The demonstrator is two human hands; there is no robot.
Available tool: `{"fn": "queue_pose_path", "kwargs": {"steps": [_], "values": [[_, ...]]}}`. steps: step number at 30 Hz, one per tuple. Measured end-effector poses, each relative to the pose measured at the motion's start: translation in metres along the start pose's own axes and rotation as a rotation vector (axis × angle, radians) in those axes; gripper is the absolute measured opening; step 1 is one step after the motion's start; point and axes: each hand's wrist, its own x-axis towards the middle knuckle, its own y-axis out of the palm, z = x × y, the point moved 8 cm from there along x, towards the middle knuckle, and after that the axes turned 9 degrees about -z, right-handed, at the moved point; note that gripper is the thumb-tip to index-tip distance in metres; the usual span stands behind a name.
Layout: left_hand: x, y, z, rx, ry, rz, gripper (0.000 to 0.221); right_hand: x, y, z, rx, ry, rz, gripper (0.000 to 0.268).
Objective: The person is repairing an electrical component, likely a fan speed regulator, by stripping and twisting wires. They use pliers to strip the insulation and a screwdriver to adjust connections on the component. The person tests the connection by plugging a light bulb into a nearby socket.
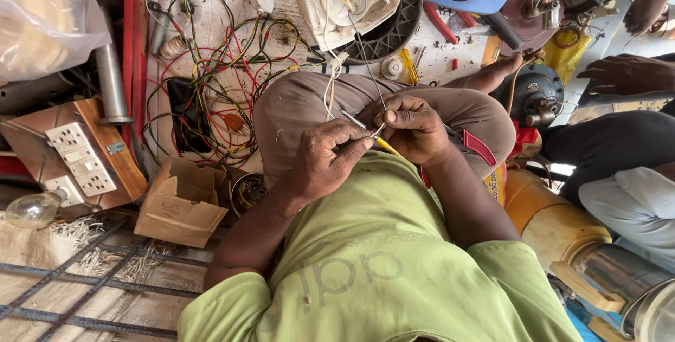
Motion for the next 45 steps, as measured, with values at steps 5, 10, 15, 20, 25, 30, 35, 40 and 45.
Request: {"fn": "queue_pose_path", "kwargs": {"steps": [5, 10, 15, 20, 25, 30, 35, 40, 45], "values": [[-0.003, -0.004, 0.004, -0.039, 0.019, 0.006, 0.008, -0.002, -0.011, -0.005, 0.073, 0.209, -0.064, 0.036], [-0.003, -0.009, 0.005, -0.014, -0.002, 0.000, 0.009, 0.004, -0.005, -0.006, 0.033, 0.206, 0.054, 0.034], [-0.005, -0.012, -0.002, 0.041, 0.094, -0.019, 0.013, 0.003, 0.002, -0.002, -0.043, 0.143, -0.021, 0.034], [-0.012, -0.016, 0.006, 0.067, 0.122, -0.053, 0.011, -0.002, -0.009, 0.000, -0.245, 0.178, -0.130, 0.026], [-0.013, -0.019, 0.013, 0.023, 0.122, -0.080, 0.009, -0.007, -0.038, 0.004, -0.351, 0.244, -0.207, 0.028], [-0.015, -0.024, 0.017, 0.013, 0.158, -0.134, 0.009, -0.005, -0.039, 0.008, -0.456, 0.210, -0.170, 0.015], [-0.015, -0.033, 0.023, 0.016, 0.146, -0.160, 0.008, -0.005, -0.024, 0.003, -0.412, 0.104, -0.151, 0.005], [-0.015, -0.039, 0.020, -0.006, 0.191, -0.137, 0.009, -0.008, -0.013, 0.001, -0.415, 0.072, -0.158, 0.006], [-0.018, -0.039, 0.022, -0.026, 0.188, -0.121, 0.007, -0.012, -0.016, -0.001, -0.366, 0.075, -0.238, 0.010]]}}
